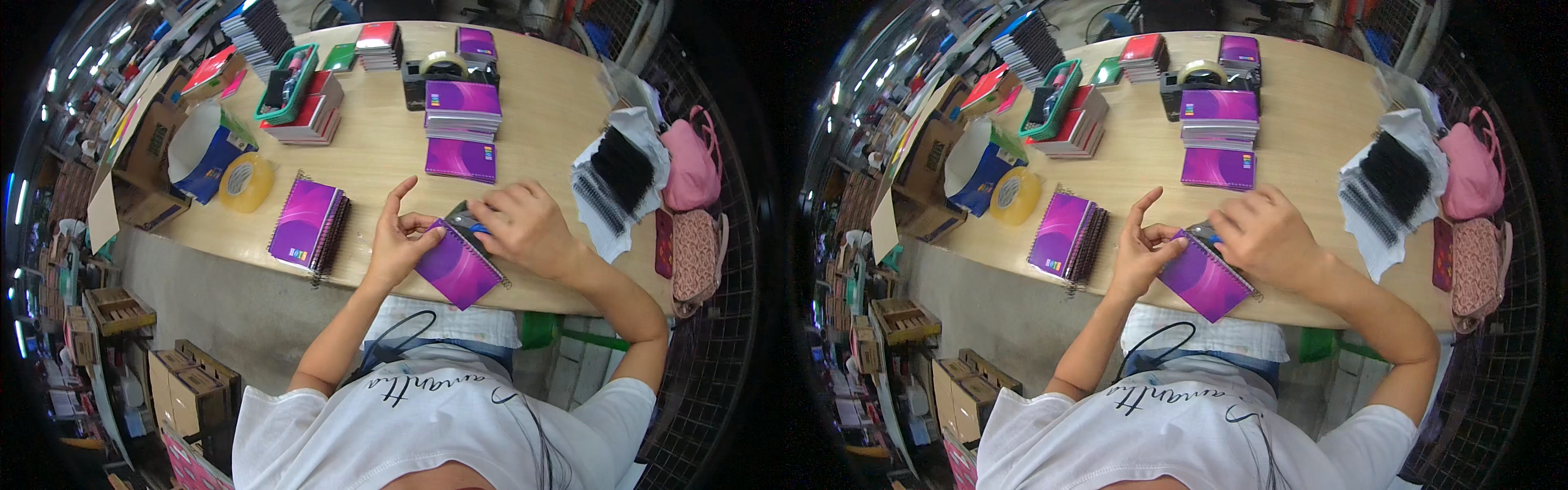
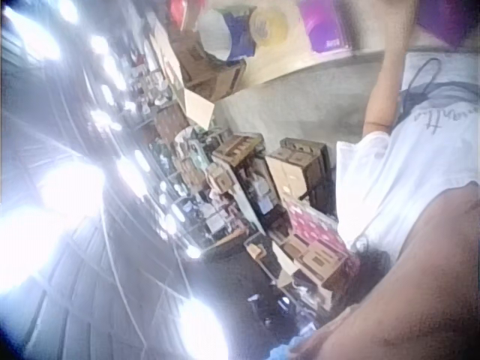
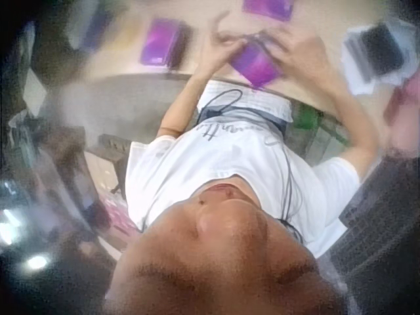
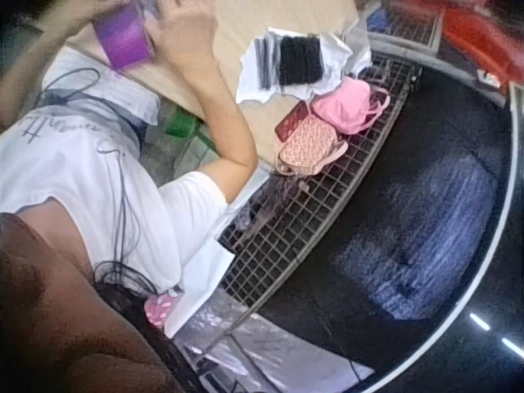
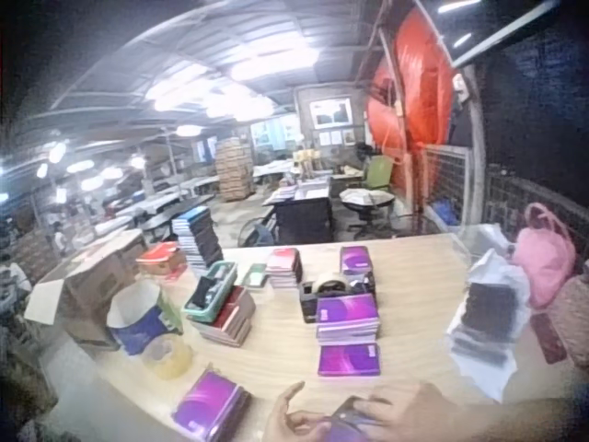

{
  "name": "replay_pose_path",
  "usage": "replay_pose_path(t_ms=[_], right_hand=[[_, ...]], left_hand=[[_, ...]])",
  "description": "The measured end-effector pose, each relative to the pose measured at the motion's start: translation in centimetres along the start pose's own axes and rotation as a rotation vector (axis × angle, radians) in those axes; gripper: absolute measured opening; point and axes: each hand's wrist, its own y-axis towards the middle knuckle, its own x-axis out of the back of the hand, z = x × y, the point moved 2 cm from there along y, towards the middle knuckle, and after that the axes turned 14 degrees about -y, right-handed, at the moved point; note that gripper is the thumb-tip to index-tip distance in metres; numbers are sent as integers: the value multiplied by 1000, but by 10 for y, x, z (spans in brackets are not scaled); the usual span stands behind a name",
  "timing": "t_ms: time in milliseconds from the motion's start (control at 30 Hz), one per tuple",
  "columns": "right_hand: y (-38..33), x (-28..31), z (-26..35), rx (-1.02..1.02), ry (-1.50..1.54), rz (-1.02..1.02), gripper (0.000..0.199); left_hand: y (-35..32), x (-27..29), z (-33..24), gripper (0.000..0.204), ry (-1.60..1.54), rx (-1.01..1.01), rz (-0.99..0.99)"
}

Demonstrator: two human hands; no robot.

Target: The person trims the excess length of spiral coils on small notebooks using a pair of snips, handling the notebooks one at a time and placing the trimmed items in a stack.

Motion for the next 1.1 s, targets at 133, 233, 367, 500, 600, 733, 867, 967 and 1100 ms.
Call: replay_pose_path(t_ms=[133,233,367,500,600,733,867,967,1100], right_hand=[[-7,-8,-4,-527,856,371,32],[-33,-14,-15,-610,720,56,32],[-80,-35,-34,-722,455,166,31],[-105,-81,-34,-641,162,205,32],[-111,-93,-35,-670,183,176,39],[-82,-85,-11,-694,31,-92,42],[-6,-79,71,-862,1084,-527,48],[69,-106,146,-915,1446,-333,75],[154,-154,194,-1131,1389,-207,90]], left_hand=[[-8,-3,-5,65,201,-96,-6],[-28,2,-67,27,688,-379,-45],[-3,48,-143,13,1015,-606,10],[46,101,-125,10,1202,-296,448],[53,109,-101,14,1271,-349,510],[47,116,-93,23,1336,-519,273],[53,177,-113,41,636,-363,-68],[37,241,-87,68,33,213,-201],[14,218,-76,87,-117,365,8]])
